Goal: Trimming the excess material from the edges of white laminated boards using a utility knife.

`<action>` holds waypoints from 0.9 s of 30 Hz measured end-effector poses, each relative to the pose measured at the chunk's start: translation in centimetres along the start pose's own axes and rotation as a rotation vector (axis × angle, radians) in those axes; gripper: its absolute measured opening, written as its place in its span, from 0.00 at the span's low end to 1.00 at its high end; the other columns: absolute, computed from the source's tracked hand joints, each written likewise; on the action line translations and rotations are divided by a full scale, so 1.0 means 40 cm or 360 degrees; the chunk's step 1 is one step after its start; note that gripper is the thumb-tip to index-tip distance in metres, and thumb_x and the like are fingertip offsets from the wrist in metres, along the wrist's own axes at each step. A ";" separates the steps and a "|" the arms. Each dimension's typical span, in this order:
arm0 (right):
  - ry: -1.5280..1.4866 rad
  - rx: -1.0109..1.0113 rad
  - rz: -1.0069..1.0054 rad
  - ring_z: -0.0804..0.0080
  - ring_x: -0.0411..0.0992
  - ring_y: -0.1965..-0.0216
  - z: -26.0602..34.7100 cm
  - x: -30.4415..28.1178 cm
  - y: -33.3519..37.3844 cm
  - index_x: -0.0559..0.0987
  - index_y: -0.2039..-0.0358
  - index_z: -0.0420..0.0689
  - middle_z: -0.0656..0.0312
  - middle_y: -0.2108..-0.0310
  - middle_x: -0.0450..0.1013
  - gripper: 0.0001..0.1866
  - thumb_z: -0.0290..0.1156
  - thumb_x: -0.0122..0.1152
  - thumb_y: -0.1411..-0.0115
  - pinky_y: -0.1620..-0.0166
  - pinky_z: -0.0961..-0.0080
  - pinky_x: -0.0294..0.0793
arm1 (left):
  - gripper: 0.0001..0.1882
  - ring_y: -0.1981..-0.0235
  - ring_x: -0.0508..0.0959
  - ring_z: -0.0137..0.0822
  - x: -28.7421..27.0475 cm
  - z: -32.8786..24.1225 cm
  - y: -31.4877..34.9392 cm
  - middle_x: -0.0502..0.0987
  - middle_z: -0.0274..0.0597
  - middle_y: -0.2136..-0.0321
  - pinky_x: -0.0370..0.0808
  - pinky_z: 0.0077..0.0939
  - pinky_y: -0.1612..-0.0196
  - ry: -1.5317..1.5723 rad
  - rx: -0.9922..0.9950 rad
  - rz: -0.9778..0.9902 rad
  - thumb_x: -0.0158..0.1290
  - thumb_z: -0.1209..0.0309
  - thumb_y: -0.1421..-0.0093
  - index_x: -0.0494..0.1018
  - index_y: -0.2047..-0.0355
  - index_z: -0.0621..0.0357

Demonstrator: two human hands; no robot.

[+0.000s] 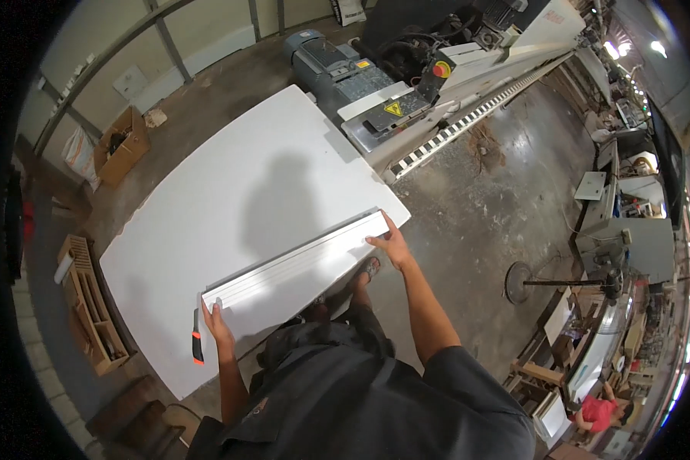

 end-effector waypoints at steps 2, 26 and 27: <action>-0.0078 -0.0032 -0.0069 0.66 0.67 0.39 0.007 0.010 0.002 0.53 0.25 0.42 0.56 0.34 0.65 0.54 0.19 0.75 0.48 0.37 0.70 0.68 | 0.32 0.31 0.62 0.41 -0.011 0.010 0.001 0.62 0.52 0.32 0.54 0.35 0.28 0.0044 -0.0021 -0.0016 0.45 0.70 0.28 0.51 0.27 0.69; 0.1747 -0.0864 0.0118 0.43 0.56 0.29 0.217 0.342 0.046 0.61 0.31 0.37 0.44 0.31 0.60 0.64 0.58 0.81 0.62 0.26 0.50 0.48 | 0.54 0.34 0.66 0.55 0.311 -0.204 -0.019 0.70 0.59 0.39 0.50 0.50 0.26 -0.1800 0.1062 0.0746 0.69 0.43 0.52 0.62 0.35 0.68; 0.1912 -0.0991 0.0254 0.45 0.55 0.29 0.208 0.416 0.051 0.59 0.30 0.38 0.44 0.31 0.60 0.64 0.60 0.80 0.61 0.25 0.50 0.45 | 0.57 0.36 0.67 0.56 0.355 -0.190 -0.025 0.71 0.58 0.41 0.49 0.50 0.25 -0.2005 0.0993 0.0926 0.69 0.40 0.55 0.63 0.35 0.68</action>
Point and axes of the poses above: each hand's wrist, its own y-axis away from the middle knuckle, its own x-axis out of the palm, z = x × y, the point moved 4 cm from there along -y, towards the middle knuckle
